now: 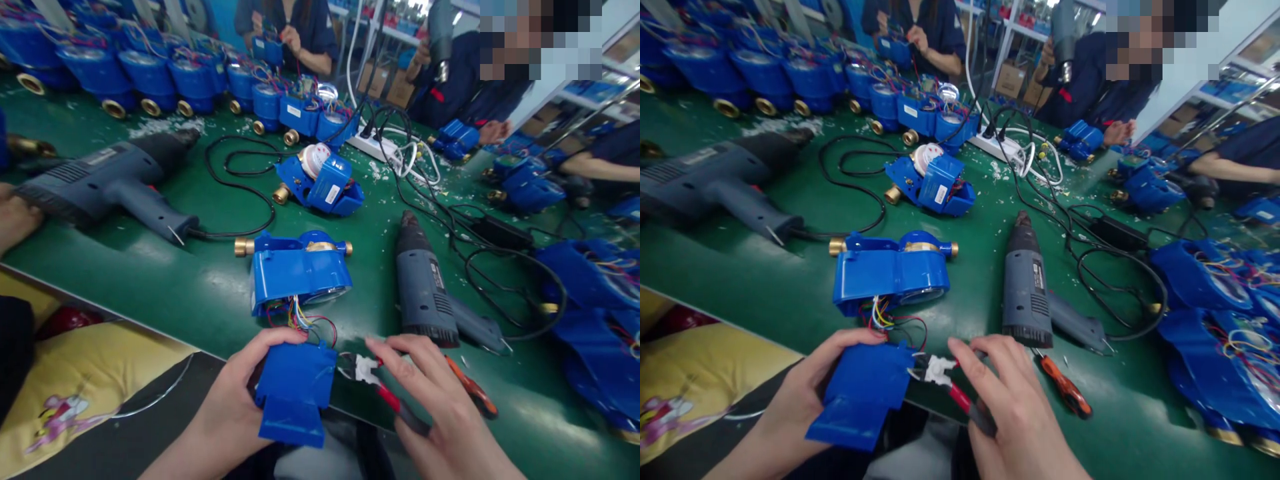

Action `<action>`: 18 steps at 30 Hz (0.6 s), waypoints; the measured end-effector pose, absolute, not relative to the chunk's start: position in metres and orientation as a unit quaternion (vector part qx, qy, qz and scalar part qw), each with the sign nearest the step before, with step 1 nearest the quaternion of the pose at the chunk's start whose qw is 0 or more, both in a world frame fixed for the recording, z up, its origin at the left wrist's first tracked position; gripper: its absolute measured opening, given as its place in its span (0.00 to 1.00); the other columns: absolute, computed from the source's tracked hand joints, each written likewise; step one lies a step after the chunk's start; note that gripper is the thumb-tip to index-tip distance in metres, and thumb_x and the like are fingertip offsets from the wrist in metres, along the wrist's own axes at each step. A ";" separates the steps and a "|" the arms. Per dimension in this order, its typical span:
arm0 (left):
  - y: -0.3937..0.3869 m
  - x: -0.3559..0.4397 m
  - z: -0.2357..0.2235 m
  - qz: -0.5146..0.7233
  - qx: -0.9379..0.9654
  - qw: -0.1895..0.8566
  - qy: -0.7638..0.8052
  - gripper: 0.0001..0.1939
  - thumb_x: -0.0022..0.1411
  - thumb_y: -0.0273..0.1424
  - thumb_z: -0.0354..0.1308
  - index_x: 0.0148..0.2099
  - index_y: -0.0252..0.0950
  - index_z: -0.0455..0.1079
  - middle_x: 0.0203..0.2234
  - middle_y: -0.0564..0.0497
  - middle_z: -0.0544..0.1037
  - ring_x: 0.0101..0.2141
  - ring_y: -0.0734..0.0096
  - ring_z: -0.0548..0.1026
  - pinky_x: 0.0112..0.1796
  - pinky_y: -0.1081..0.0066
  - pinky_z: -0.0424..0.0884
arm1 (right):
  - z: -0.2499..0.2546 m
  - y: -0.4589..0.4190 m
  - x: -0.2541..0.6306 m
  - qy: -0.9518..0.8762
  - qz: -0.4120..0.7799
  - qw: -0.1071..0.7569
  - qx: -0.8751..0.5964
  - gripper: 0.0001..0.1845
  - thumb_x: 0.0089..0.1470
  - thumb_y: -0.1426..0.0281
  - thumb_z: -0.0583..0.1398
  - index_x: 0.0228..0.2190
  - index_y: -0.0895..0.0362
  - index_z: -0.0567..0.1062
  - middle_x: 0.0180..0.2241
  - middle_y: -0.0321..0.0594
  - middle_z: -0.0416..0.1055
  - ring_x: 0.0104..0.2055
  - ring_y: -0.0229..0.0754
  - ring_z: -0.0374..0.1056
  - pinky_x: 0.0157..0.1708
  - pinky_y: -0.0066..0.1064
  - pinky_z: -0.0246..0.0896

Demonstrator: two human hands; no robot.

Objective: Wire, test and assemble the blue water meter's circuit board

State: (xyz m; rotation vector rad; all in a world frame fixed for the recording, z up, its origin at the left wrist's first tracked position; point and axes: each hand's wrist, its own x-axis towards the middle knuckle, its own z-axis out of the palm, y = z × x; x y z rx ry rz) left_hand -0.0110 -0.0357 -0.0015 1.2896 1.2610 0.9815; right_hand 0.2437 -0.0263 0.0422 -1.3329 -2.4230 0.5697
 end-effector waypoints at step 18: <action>-0.022 -0.021 -0.003 0.403 0.439 0.692 0.408 0.38 0.32 0.23 0.76 0.46 0.45 0.65 0.34 0.59 0.76 0.28 0.76 0.75 0.26 0.82 0.72 | 0.060 -0.008 0.244 -0.918 0.127 0.029 -0.376 0.37 0.42 0.82 0.53 0.57 0.57 0.62 0.46 0.51 0.64 0.46 0.54 0.60 0.43 0.52 0.64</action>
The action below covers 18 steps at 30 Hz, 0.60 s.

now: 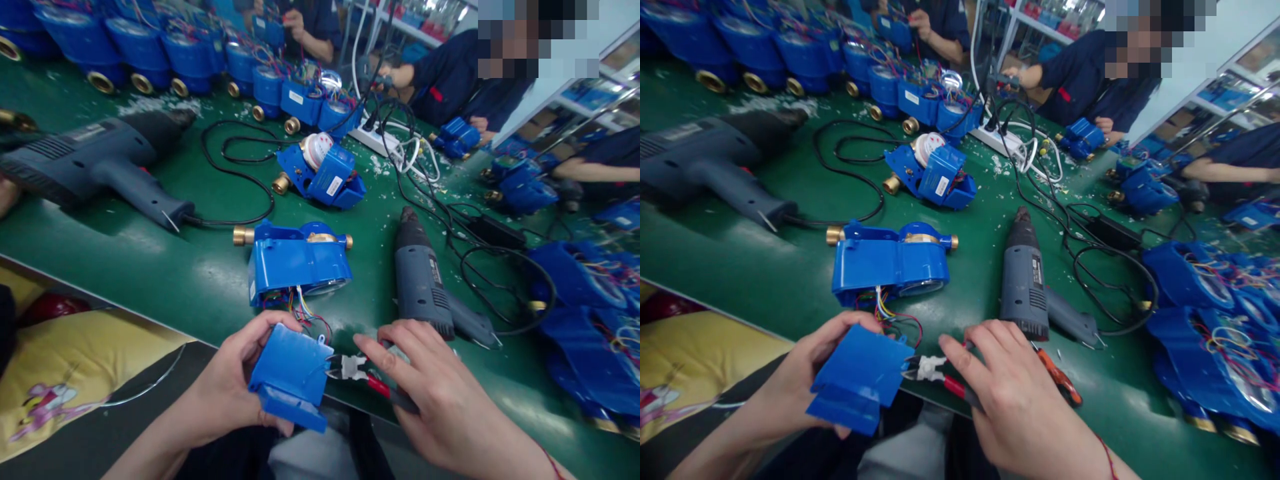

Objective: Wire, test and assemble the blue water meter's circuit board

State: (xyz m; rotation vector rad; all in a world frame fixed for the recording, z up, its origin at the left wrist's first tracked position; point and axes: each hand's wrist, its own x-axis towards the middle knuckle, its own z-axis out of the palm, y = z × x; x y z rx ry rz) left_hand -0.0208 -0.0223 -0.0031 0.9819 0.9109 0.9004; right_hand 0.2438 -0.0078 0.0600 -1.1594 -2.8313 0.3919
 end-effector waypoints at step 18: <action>-0.023 -0.027 -0.027 0.401 0.445 0.713 0.364 0.31 0.43 0.23 0.73 0.48 0.45 0.65 0.39 0.56 0.76 0.33 0.76 0.75 0.32 0.81 0.73 | 0.061 0.003 0.243 -0.947 0.082 0.044 -0.307 0.25 0.49 0.83 0.51 0.49 0.61 0.68 0.32 0.46 0.70 0.33 0.46 0.66 0.32 0.38 0.69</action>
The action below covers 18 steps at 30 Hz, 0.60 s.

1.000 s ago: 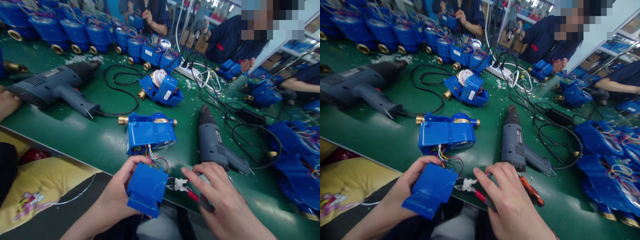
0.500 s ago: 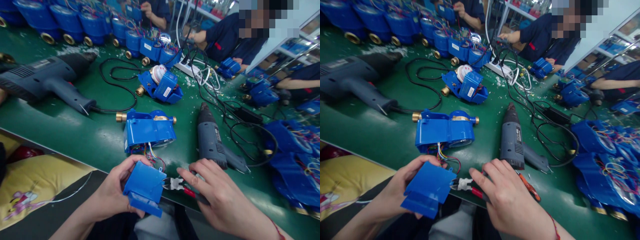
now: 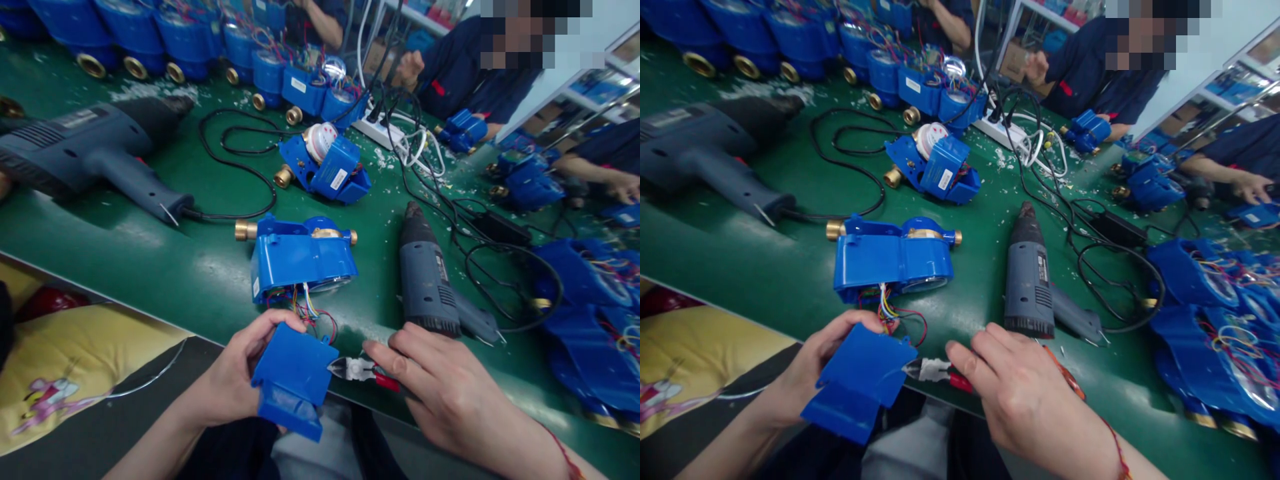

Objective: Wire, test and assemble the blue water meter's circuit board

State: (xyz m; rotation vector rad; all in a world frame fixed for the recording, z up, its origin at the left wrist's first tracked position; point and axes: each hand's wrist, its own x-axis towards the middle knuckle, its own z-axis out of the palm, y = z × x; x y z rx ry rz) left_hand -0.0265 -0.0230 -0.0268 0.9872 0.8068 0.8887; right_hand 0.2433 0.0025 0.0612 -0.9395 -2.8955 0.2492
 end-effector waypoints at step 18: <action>-0.022 -0.016 -0.027 0.370 0.560 0.624 0.401 0.29 0.47 0.29 0.71 0.50 0.40 0.63 0.39 0.51 0.76 0.35 0.71 0.75 0.35 0.75 0.72 | 0.080 -0.007 0.239 -0.952 0.036 0.066 -0.296 0.23 0.53 0.82 0.49 0.50 0.61 0.68 0.31 0.42 0.69 0.31 0.42 0.64 0.27 0.33 0.63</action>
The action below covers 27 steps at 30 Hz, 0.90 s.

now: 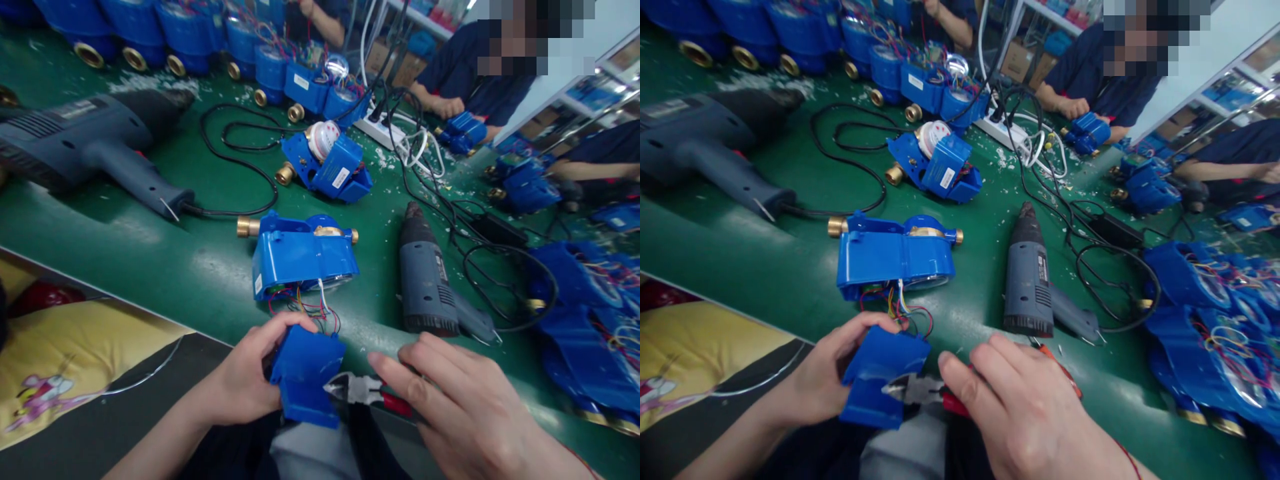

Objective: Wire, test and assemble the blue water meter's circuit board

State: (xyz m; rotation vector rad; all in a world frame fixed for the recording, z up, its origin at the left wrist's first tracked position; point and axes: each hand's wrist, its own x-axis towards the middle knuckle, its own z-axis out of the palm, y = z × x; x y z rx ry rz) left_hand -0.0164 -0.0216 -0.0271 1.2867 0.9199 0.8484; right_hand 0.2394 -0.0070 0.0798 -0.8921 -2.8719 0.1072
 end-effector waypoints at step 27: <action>-0.021 -0.023 -0.026 0.319 0.429 0.777 0.333 0.30 0.49 0.26 0.70 0.49 0.46 0.58 0.35 0.57 0.74 0.28 0.78 0.73 0.29 0.79 0.70 | 0.064 0.009 0.243 -0.952 0.051 0.010 -0.302 0.26 0.50 0.81 0.53 0.51 0.58 0.68 0.39 0.45 0.68 0.38 0.47 0.60 0.36 0.39 0.51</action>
